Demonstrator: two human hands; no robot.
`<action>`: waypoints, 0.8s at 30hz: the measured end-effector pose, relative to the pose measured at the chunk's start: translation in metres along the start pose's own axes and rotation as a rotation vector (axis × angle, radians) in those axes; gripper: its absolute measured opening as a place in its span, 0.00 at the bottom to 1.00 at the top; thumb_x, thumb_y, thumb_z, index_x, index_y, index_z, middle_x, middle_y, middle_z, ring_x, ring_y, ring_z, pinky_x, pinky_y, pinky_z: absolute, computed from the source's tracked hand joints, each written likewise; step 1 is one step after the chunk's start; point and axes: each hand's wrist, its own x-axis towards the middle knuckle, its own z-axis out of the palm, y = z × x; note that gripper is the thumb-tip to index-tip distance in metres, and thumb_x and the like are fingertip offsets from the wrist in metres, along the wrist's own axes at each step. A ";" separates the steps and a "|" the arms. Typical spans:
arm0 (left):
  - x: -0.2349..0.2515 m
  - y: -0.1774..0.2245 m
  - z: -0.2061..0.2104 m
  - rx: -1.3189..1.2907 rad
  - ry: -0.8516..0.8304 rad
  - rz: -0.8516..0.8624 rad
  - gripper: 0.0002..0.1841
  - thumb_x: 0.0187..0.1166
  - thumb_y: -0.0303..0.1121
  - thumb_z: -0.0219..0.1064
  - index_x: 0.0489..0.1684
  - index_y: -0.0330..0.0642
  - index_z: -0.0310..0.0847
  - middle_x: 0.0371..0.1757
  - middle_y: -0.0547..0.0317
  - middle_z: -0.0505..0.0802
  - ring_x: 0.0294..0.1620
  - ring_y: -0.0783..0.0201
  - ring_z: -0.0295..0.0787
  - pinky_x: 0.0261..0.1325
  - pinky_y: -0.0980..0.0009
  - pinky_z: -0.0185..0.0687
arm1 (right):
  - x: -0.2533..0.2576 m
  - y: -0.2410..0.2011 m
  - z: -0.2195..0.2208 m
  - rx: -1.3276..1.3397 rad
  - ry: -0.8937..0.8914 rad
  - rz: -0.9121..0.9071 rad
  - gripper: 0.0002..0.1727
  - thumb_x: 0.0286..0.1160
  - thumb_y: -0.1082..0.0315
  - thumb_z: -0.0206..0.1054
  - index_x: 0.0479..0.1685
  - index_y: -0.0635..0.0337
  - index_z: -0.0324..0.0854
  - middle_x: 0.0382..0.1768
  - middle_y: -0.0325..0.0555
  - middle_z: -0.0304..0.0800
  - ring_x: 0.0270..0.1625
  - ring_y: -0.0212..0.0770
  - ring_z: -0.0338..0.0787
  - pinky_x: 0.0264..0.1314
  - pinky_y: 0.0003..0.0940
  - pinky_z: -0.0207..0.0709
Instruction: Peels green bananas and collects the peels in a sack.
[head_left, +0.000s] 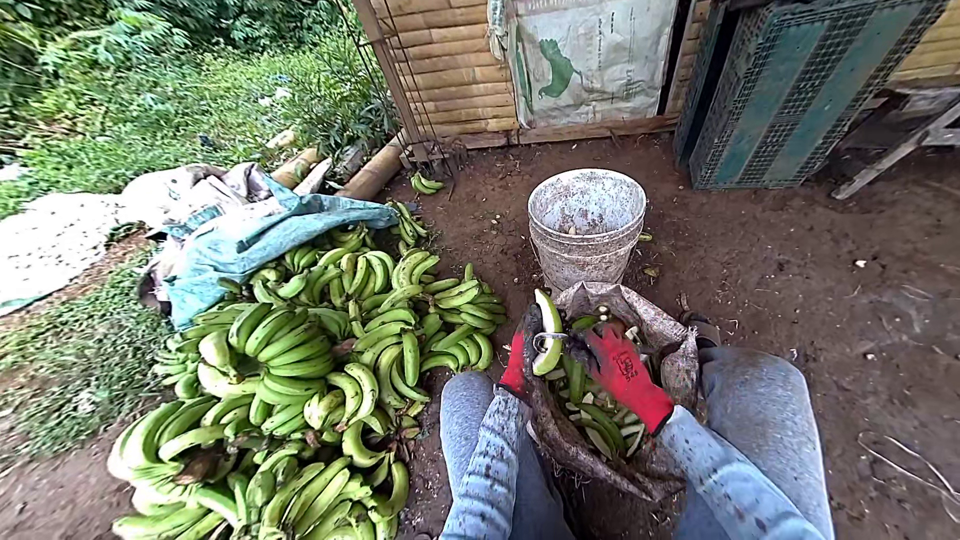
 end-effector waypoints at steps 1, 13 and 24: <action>-0.005 0.004 -0.002 0.116 -0.100 -0.045 0.20 0.95 0.36 0.45 0.71 0.33 0.74 0.52 0.51 0.90 0.48 0.67 0.88 0.55 0.68 0.86 | 0.011 0.010 -0.005 -0.022 0.041 0.062 0.25 0.81 0.64 0.62 0.78 0.55 0.79 0.73 0.70 0.78 0.76 0.70 0.78 0.78 0.66 0.68; -0.004 0.000 0.013 -0.174 0.426 0.012 0.22 0.96 0.40 0.42 0.62 0.30 0.76 0.44 0.47 0.87 0.41 0.62 0.85 0.49 0.64 0.83 | -0.016 -0.009 0.012 0.094 0.022 -0.045 0.25 0.77 0.59 0.66 0.73 0.57 0.82 0.69 0.65 0.83 0.72 0.65 0.83 0.74 0.61 0.74; -0.009 -0.008 0.015 0.120 0.227 -0.010 0.26 0.97 0.42 0.36 0.72 0.33 0.73 0.51 0.47 0.88 0.46 0.64 0.86 0.53 0.66 0.84 | 0.000 0.007 0.007 0.020 -0.009 0.073 0.25 0.80 0.61 0.63 0.76 0.53 0.79 0.71 0.66 0.81 0.71 0.65 0.83 0.73 0.60 0.75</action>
